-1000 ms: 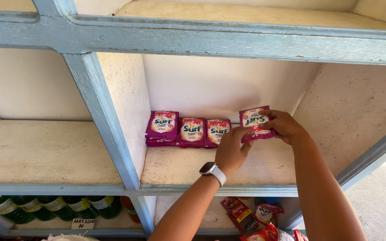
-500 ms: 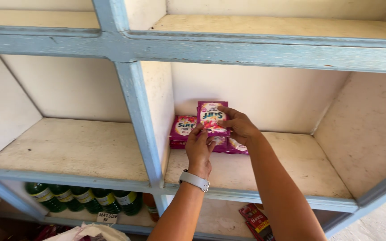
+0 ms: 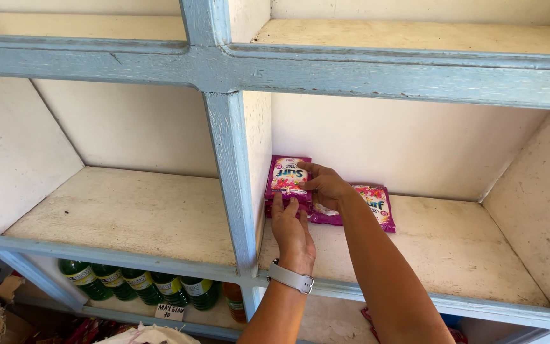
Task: Stocking detergent packets onto the lower shelves of a wooden storage unit.
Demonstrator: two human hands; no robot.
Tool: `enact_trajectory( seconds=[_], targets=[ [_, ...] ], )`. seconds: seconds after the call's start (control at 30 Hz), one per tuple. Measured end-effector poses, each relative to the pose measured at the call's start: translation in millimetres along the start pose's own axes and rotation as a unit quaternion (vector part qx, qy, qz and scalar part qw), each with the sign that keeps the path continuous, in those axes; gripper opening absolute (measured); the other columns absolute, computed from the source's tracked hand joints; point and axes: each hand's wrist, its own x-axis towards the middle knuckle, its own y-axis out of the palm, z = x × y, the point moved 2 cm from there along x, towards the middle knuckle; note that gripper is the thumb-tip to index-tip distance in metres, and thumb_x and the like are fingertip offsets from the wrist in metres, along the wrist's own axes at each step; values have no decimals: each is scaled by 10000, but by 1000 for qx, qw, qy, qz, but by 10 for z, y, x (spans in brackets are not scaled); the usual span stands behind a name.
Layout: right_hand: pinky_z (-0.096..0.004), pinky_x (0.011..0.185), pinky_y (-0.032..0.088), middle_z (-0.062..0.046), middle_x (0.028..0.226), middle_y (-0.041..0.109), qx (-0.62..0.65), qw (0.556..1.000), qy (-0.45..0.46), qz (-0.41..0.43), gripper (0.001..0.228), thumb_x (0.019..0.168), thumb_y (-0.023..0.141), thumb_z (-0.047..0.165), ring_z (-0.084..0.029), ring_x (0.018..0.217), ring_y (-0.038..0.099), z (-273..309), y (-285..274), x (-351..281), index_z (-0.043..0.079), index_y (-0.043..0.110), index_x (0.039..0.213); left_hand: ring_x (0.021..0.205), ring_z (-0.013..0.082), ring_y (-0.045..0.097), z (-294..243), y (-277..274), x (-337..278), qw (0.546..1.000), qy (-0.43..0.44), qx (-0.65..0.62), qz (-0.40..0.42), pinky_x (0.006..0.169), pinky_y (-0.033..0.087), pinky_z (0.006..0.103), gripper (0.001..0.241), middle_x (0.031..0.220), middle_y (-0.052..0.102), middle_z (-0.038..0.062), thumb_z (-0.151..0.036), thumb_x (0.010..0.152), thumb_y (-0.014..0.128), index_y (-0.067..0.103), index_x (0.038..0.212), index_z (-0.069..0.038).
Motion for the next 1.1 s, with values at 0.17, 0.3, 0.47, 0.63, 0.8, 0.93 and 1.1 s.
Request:
enact_trajectory(
  seconds=[0.17,0.3,0.47,0.63,0.8,0.93,1.1],
  targets=[
    [-283,697,546,-121,1215,652,-135,990,-36,18,712,849,708,-48,-140,886,615,63,-14,57,102,492,1510,1322,159,514,38,1,-5,1000,3,-11,2,1130,379,373,666,1474,518,60,-102,951,550,338,1580,-157],
    [-356,779,561,-174,1296,619,-271,959,-84,-23,772,773,773,-66,-246,1030,664,13,-38,174,65,514,1487,1301,183,494,2,-12,-17,1000,4,-21,1,1122,360,389,676,1470,529,82,-104,936,546,363,1585,-152],
    [-469,1146,431,-204,1520,540,-275,939,-180,-98,627,875,618,191,-385,1387,540,-358,-159,538,86,505,1483,1396,206,463,9,-5,8,1000,7,-24,18,1169,306,419,686,1530,488,106,-145,951,544,302,1593,-137],
    [-564,1176,157,-226,1621,209,-573,784,-196,-139,527,992,616,344,-535,1459,133,-278,-116,427,188,535,1488,1473,209,375,89,-53,59,999,13,-32,17,1184,298,437,677,1601,407,75,-183,967,539,297,1597,-129],
    [-479,1099,473,-136,1374,666,-465,841,-123,-248,517,930,604,417,-328,1251,645,79,-650,-230,176,608,1388,1434,199,401,321,-79,-77,999,-8,-40,0,1160,288,431,689,1585,403,37,-179,953,543,287,1593,-188],
    [-449,1001,513,-146,1238,723,-572,745,-46,-340,553,851,737,487,-309,1163,668,-122,-1866,-296,119,700,1263,1180,229,497,871,-83,-170,985,-148,-93,10,1090,375,447,642,1430,524,63,-191,928,603,410,1540,-188],
    [-427,732,564,-229,890,771,-546,781,44,-302,530,852,781,521,-321,783,746,-494,-2630,-154,1,807,946,1032,261,451,1325,51,-222,960,-259,-106,-14,1020,427,457,601,1302,458,108,-209,945,667,477,1506,-109]
  ],
)
